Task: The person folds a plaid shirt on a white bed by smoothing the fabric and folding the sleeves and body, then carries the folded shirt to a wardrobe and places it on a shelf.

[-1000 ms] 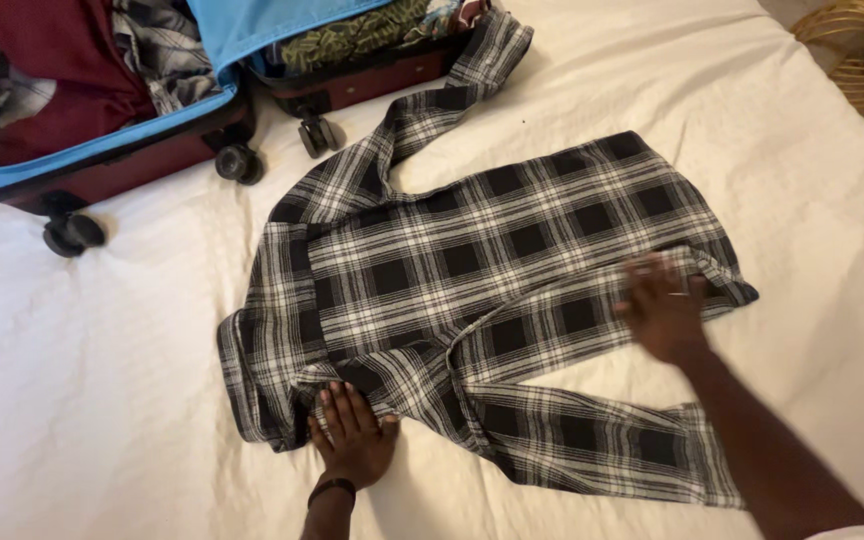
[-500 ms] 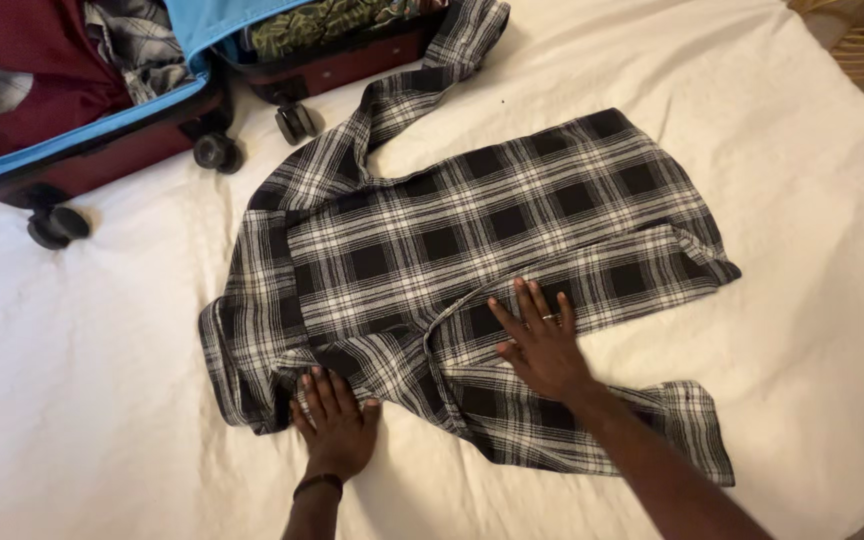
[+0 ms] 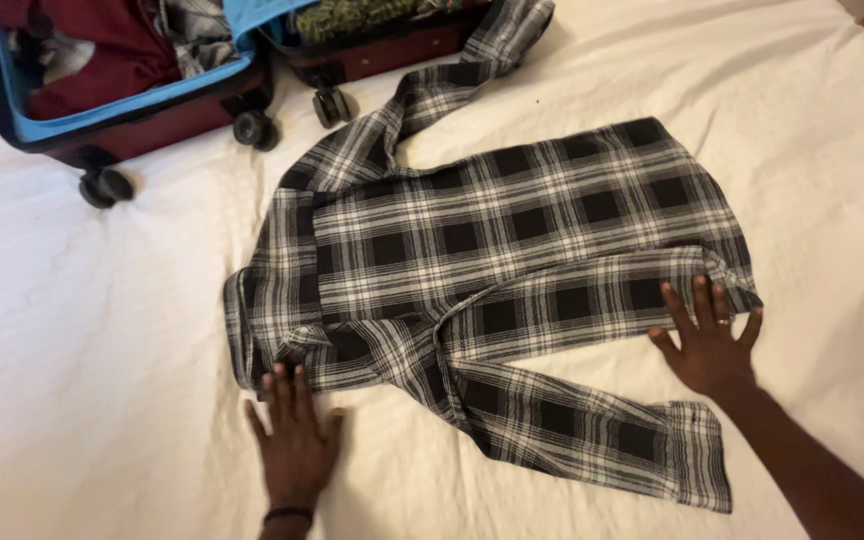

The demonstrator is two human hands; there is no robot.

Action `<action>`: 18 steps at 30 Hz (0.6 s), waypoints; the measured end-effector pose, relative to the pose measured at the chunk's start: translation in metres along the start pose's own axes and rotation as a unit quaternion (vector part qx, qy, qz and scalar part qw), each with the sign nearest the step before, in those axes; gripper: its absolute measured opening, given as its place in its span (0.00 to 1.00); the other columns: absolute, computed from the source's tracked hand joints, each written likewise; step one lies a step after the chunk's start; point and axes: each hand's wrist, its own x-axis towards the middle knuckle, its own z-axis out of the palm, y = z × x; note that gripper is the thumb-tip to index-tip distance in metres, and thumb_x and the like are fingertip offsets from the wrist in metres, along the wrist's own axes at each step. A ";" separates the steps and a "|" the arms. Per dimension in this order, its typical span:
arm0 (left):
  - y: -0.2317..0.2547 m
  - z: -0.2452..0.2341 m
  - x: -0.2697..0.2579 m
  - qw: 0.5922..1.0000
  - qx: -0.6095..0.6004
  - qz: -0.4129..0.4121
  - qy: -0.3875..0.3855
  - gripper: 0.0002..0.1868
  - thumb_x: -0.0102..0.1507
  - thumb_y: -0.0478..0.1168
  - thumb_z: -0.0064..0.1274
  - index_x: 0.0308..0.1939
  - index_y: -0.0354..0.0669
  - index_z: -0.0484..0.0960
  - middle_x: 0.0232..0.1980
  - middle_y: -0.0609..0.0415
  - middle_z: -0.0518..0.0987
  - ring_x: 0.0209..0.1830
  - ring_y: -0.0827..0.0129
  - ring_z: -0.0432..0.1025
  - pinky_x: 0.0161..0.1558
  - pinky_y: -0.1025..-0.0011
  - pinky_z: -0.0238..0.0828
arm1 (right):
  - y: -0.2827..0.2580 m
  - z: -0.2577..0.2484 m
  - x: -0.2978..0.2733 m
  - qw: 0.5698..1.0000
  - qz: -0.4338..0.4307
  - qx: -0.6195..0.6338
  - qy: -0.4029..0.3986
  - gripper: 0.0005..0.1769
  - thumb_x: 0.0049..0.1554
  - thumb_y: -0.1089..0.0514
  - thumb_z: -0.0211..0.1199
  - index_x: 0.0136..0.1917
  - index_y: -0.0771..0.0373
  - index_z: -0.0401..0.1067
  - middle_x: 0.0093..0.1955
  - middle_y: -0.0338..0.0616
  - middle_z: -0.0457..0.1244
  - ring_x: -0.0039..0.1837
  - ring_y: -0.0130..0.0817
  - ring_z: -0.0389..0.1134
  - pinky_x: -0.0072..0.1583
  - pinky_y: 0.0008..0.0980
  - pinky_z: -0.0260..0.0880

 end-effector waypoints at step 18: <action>-0.080 -0.007 -0.022 0.966 0.090 -0.220 0.099 0.42 0.60 0.38 0.37 0.81 0.36 0.56 0.84 0.30 0.53 0.86 0.41 0.45 0.77 0.31 0.37 | -0.205 -0.074 -0.130 0.974 -0.049 0.221 0.016 0.27 0.64 0.40 0.47 0.71 0.48 0.68 0.79 0.51 0.50 0.81 0.47 0.46 0.75 0.58 0.32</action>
